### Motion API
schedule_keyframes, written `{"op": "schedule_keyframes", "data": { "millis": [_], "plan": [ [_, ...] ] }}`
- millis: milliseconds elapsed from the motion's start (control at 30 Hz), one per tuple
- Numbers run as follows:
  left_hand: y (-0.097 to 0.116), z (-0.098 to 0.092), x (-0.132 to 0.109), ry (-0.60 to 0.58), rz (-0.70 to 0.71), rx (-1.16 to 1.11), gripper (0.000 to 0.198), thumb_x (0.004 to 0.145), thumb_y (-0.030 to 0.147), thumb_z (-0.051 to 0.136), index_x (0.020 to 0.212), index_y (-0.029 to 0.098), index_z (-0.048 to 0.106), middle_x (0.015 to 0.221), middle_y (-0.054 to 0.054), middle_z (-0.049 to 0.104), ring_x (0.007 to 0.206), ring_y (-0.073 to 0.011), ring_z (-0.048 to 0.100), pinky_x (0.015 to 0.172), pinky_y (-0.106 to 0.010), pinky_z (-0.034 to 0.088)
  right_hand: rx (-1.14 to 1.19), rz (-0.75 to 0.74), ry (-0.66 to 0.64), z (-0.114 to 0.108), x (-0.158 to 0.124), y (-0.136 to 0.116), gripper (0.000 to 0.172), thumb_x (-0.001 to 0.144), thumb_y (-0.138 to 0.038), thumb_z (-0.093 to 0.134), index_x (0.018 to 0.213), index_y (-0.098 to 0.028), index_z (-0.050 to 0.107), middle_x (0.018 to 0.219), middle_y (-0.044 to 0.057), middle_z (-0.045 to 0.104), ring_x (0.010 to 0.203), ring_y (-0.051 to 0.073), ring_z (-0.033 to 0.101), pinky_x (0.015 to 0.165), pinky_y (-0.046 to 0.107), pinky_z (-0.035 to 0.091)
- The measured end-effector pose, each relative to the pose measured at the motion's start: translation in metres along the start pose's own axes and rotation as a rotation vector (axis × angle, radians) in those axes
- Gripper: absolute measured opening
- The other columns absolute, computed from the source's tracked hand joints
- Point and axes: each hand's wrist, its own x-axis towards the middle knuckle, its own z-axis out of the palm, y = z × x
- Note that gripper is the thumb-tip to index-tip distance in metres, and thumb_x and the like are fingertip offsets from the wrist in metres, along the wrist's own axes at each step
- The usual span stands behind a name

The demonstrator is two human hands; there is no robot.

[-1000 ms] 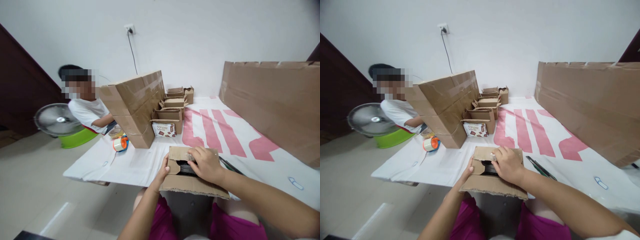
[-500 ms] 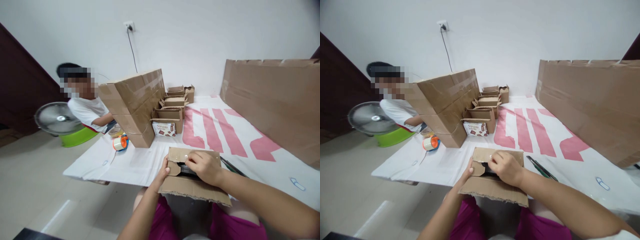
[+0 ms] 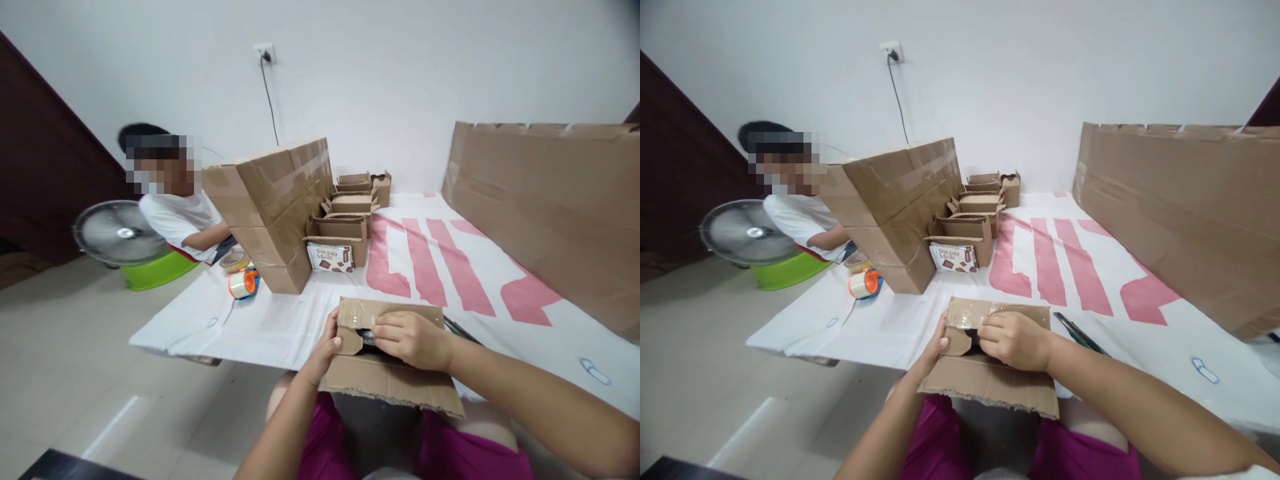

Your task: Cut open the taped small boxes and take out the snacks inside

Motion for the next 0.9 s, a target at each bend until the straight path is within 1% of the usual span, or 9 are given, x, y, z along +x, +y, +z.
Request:
{"op": "schedule_keyframes", "data": {
  "millis": [133, 267, 467, 533, 600, 700, 767, 833, 900],
  "plan": [
    [-0.005, -0.004, -0.001, 0.024, -0.006, 0.017, 0.080, 0.073, 0.054, 0.069, 0.141, 0.024, 0.041, 0.151, -0.007, 0.037, 0.142, -0.0366, 0.024, 0.115, -0.045, 0.022, 0.054, -0.007, 0.011, 0.001, -0.003, 0.004, 0.026, 0.096, -0.012, 0.042, 0.081, -0.018, 0.063, 0.091, 0.006, 0.069, 0.086, 0.013, 0.062, 0.086, 0.031, 0.052],
    [-0.007, -0.006, -0.002, 0.037, 0.001, 0.046, 0.079, 0.073, 0.055, 0.068, 0.141, 0.026, 0.040, 0.154, -0.005, 0.032, 0.144, -0.0350, 0.019, 0.116, -0.043, 0.019, 0.103, -0.045, 0.020, 0.001, -0.003, 0.005, 0.026, 0.095, -0.012, 0.043, 0.082, -0.016, 0.064, 0.094, 0.007, 0.070, 0.087, 0.014, 0.063, 0.089, 0.030, 0.052],
    [-0.001, 0.000, 0.000, 0.024, 0.004, 0.034, 0.077, 0.075, 0.055, 0.067, 0.141, 0.025, 0.041, 0.147, -0.008, 0.043, 0.137, -0.0355, 0.034, 0.113, -0.044, 0.025, 0.240, -0.067, 0.009, 0.001, 0.001, 0.005, 0.028, 0.095, -0.010, 0.041, 0.081, -0.015, 0.065, 0.094, 0.007, 0.072, 0.087, 0.015, 0.064, 0.086, 0.030, 0.053],
    [-0.002, -0.001, 0.001, 0.037, 0.008, 0.044, 0.077, 0.073, 0.054, 0.068, 0.140, 0.025, 0.042, 0.148, -0.007, 0.042, 0.139, -0.0353, 0.031, 0.114, -0.043, 0.025, 0.345, -0.002, 0.052, -0.001, 0.004, 0.003, 0.028, 0.094, -0.009, 0.041, 0.082, -0.016, 0.066, 0.092, 0.007, 0.072, 0.087, 0.016, 0.065, 0.083, 0.030, 0.053],
    [-0.004, -0.003, 0.001, 0.044, 0.001, 0.041, 0.079, 0.072, 0.055, 0.069, 0.140, 0.025, 0.042, 0.149, -0.007, 0.040, 0.140, -0.0355, 0.029, 0.113, -0.043, 0.025, 0.543, 0.082, 0.092, -0.004, 0.006, -0.001, 0.028, 0.095, -0.010, 0.042, 0.082, -0.016, 0.066, 0.088, 0.008, 0.072, 0.085, 0.014, 0.066, 0.079, 0.027, 0.054],
    [-0.007, -0.006, 0.002, 0.034, -0.020, 0.001, 0.079, 0.073, 0.056, 0.067, 0.141, 0.025, 0.041, 0.149, -0.008, 0.041, 0.138, -0.0365, 0.032, 0.112, -0.045, 0.028, 0.894, 0.191, 0.093, -0.011, 0.006, -0.010, 0.025, 0.095, -0.016, 0.046, 0.080, -0.016, 0.066, 0.082, 0.008, 0.072, 0.079, 0.012, 0.068, 0.073, 0.021, 0.054],
    [-0.008, -0.007, 0.004, 0.029, -0.032, -0.020, 0.078, 0.074, 0.055, 0.066, 0.141, 0.024, 0.040, 0.149, -0.008, 0.041, 0.138, -0.0366, 0.032, 0.112, -0.045, 0.028, 1.002, 0.300, 0.127, -0.018, -0.001, -0.013, 0.021, 0.094, -0.019, 0.051, 0.080, -0.016, 0.067, 0.080, 0.008, 0.071, 0.077, 0.012, 0.067, 0.072, 0.022, 0.054],
    [-0.008, -0.008, 0.004, 0.033, -0.039, -0.027, 0.078, 0.073, 0.055, 0.067, 0.140, 0.025, 0.042, 0.148, -0.008, 0.042, 0.139, -0.0364, 0.032, 0.112, -0.045, 0.028, 1.022, 0.469, 0.242, -0.027, -0.017, -0.013, 0.017, 0.092, -0.022, 0.055, 0.082, -0.017, 0.067, 0.081, 0.007, 0.069, 0.077, 0.014, 0.066, 0.071, 0.026, 0.054],
    [-0.007, -0.007, 0.004, 0.053, -0.048, -0.035, 0.079, 0.070, 0.055, 0.070, 0.138, 0.025, 0.045, 0.146, -0.007, 0.044, 0.138, -0.0362, 0.034, 0.112, -0.045, 0.029, 0.994, 0.695, 0.400, -0.037, -0.043, -0.008, 0.011, 0.088, -0.026, 0.060, 0.082, -0.019, 0.067, 0.082, 0.006, 0.067, 0.076, 0.015, 0.064, 0.070, 0.027, 0.054]
  ]
}}
